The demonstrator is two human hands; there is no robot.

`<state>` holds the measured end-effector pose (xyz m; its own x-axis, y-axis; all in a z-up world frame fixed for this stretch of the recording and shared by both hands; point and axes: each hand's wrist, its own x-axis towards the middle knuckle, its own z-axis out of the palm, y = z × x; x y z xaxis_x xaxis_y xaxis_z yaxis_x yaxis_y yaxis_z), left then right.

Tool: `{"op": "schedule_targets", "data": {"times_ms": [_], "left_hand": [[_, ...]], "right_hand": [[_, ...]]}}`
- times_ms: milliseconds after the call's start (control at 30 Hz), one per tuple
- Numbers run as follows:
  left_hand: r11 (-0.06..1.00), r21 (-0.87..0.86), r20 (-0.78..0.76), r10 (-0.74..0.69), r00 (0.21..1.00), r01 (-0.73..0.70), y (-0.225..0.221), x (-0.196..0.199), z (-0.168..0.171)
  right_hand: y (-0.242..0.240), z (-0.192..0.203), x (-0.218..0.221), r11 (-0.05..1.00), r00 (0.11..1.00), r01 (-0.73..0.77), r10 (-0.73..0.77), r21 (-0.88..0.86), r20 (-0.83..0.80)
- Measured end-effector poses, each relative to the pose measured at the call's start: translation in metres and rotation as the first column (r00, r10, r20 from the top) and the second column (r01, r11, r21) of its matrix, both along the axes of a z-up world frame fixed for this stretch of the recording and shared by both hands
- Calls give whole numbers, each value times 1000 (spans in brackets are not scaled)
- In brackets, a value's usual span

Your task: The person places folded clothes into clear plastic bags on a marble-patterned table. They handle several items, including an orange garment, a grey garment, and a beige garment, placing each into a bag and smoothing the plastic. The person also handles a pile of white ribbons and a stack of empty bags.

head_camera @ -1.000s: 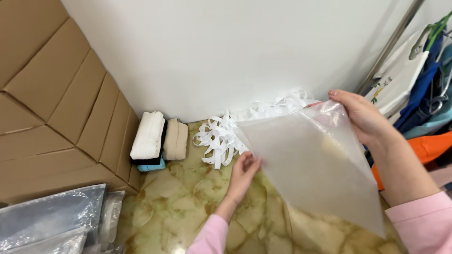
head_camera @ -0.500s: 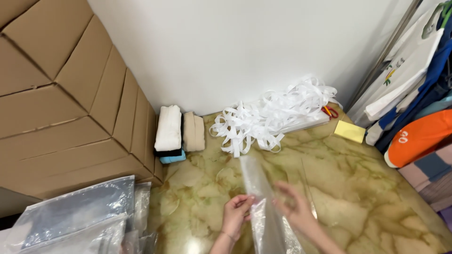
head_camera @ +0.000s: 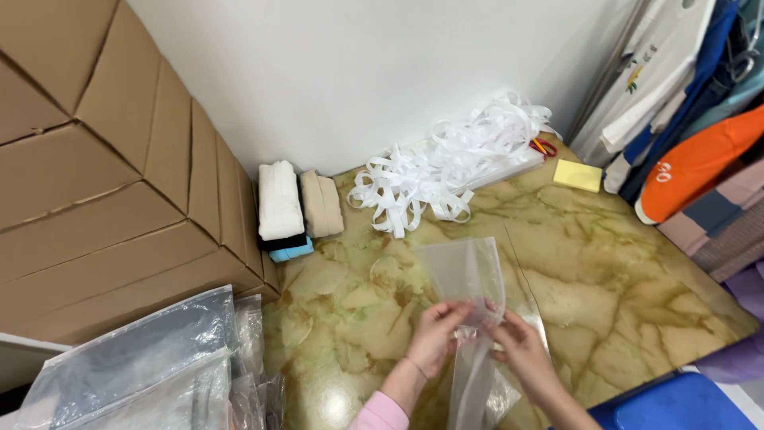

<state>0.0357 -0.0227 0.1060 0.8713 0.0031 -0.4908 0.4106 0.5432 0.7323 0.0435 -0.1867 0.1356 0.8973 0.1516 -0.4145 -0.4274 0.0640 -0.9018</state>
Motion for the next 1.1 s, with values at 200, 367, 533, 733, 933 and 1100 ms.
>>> {"op": "schedule_targets", "data": {"times_ms": [200, 367, 533, 733, 933, 1100], "left_hand": [[954, 174, 128, 223, 966, -243, 70, 27, -23], [791, 573, 75, 210, 975, -214, 138, 39, 23], [374, 906, 171, 113, 979, -201, 146, 40, 2], [-124, 983, -177, -453, 874, 135, 38, -24, -86], [-267, 780, -604, -554, 573, 565, -45, -44, -56], [-483, 670, -742, -476, 473, 564, -13, -9, -29]], "right_hand": [[-44, 49, 10, 956, 967, 248, -234, 154, -103], [-123, -43, 17, 916, 918, 392, -384, 83, -96], [-174, -149, -10, 780, 771, 624, -608, 40, -190], [-201, -227, -20, 611, 625, 780, -756, 134, -195], [-137, -123, -30, 700, 677, 713, -669, 48, -307], [-135, -165, -32, 852, 772, 523, -472, 2, -426]]}}
